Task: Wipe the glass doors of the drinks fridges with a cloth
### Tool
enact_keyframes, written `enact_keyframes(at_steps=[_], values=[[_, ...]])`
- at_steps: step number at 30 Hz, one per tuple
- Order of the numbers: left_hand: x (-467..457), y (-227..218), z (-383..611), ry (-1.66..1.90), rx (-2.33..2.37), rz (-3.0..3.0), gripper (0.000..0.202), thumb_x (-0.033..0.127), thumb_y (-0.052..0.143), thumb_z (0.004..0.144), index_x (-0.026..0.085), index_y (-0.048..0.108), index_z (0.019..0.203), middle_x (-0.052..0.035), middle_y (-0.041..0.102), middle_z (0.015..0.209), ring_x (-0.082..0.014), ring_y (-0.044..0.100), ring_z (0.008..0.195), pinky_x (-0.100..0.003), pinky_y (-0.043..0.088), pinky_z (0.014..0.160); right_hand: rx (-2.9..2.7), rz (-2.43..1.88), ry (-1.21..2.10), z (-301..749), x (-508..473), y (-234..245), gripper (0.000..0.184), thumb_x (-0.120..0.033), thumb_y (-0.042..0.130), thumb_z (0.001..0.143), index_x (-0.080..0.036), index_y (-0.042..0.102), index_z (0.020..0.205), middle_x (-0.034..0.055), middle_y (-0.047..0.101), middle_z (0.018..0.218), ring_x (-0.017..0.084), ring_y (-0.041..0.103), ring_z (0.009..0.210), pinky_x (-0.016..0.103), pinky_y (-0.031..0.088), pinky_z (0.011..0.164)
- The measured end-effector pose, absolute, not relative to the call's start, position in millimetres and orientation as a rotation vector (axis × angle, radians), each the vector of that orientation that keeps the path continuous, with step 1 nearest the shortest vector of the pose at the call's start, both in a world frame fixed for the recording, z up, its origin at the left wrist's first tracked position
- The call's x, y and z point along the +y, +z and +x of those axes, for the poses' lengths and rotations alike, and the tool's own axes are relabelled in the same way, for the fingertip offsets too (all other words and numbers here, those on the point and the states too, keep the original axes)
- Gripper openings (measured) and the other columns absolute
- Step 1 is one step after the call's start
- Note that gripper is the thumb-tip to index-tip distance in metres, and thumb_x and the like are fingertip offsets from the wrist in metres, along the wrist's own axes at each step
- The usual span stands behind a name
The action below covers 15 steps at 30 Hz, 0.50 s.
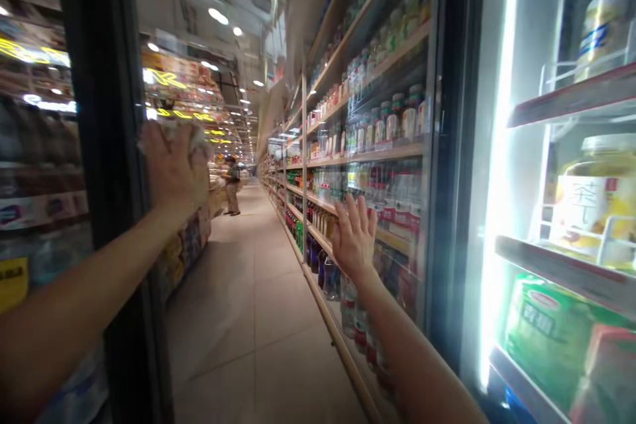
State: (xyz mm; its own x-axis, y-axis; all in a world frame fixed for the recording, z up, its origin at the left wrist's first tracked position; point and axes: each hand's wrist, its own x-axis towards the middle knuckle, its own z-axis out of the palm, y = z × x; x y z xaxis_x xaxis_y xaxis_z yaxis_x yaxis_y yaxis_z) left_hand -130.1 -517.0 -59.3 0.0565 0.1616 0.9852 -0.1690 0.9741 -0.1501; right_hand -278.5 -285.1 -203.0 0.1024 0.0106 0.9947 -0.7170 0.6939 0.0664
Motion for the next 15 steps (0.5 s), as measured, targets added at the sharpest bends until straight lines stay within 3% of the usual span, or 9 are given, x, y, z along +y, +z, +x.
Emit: enact_keyframes(at_steps=[2, 5, 8, 12, 15], values=[[-513.0, -71.4, -131.6, 0.33, -1.509, -0.084, 0.04, 0.024, 0.046, 0.088, 0.021, 0.045, 0.128, -0.0059, 0.015, 0.153, -0.0304, 0.015, 0.139, -0.053, 0.02, 0.111, -1.373, 0.637, 0.597, -279.7, -285.0, -203.8, 0.053, -0.021, 0.04, 0.087, -0.022, 0.031, 0.138, 0.0121, 0.042, 0.14, 0.023, 0.023, 0.137, 0.048, 0.022, 0.108], [-503.0, -91.1, -136.8, 0.66, -1.706, -0.491, 0.035, 0.027, 0.048, 0.088, 0.03, 0.049, 0.123, -0.003, 0.029, 0.148, -0.0226, 0.022, 0.138, -0.043, 0.028, 0.11, -1.346, 0.634, 0.592, -282.8, -285.3, -204.5, 0.054, -0.02, 0.04, 0.087, -0.02, 0.028, 0.14, 0.0138, 0.041, 0.14, 0.023, 0.026, 0.136, 0.048, 0.024, 0.107], [-513.5, -81.8, -128.7, 0.674, -1.727, -0.36, 0.035, 0.029, 0.047, 0.088, 0.032, 0.05, 0.123, -0.0055, 0.038, 0.143, -0.023, 0.027, 0.136, -0.046, 0.03, 0.108, -1.326, 0.639, 0.587, -286.3, -286.0, -204.8, 0.055, -0.02, 0.04, 0.087, -0.021, 0.028, 0.14, 0.014, 0.041, 0.14, 0.024, 0.027, 0.136, 0.049, 0.025, 0.107], [-521.0, -73.4, -122.9, 0.324, -1.488, 0.057, 0.039, 0.027, 0.045, 0.088, 0.024, 0.048, 0.127, -0.0121, 0.023, 0.15, -0.0318, 0.015, 0.139, -0.057, 0.025, 0.107, -1.308, 0.636, 0.591, -287.7, -285.9, -205.2, 0.056, -0.021, 0.042, 0.086, -0.02, 0.028, 0.14, 0.0143, 0.038, 0.142, 0.025, 0.029, 0.135, 0.049, 0.024, 0.107], [-502.2, -100.7, -137.8, 0.501, -1.653, -0.277, 0.043, 0.023, 0.049, 0.086, 0.029, 0.046, 0.128, -0.0073, 0.024, 0.15, -0.027, 0.016, 0.139, -0.051, 0.024, 0.109, -1.292, 0.642, 0.602, -287.0, -284.6, -205.2, 0.058, -0.023, 0.043, 0.086, -0.02, 0.026, 0.141, 0.0143, 0.035, 0.144, 0.025, 0.029, 0.135, 0.05, 0.024, 0.107]])
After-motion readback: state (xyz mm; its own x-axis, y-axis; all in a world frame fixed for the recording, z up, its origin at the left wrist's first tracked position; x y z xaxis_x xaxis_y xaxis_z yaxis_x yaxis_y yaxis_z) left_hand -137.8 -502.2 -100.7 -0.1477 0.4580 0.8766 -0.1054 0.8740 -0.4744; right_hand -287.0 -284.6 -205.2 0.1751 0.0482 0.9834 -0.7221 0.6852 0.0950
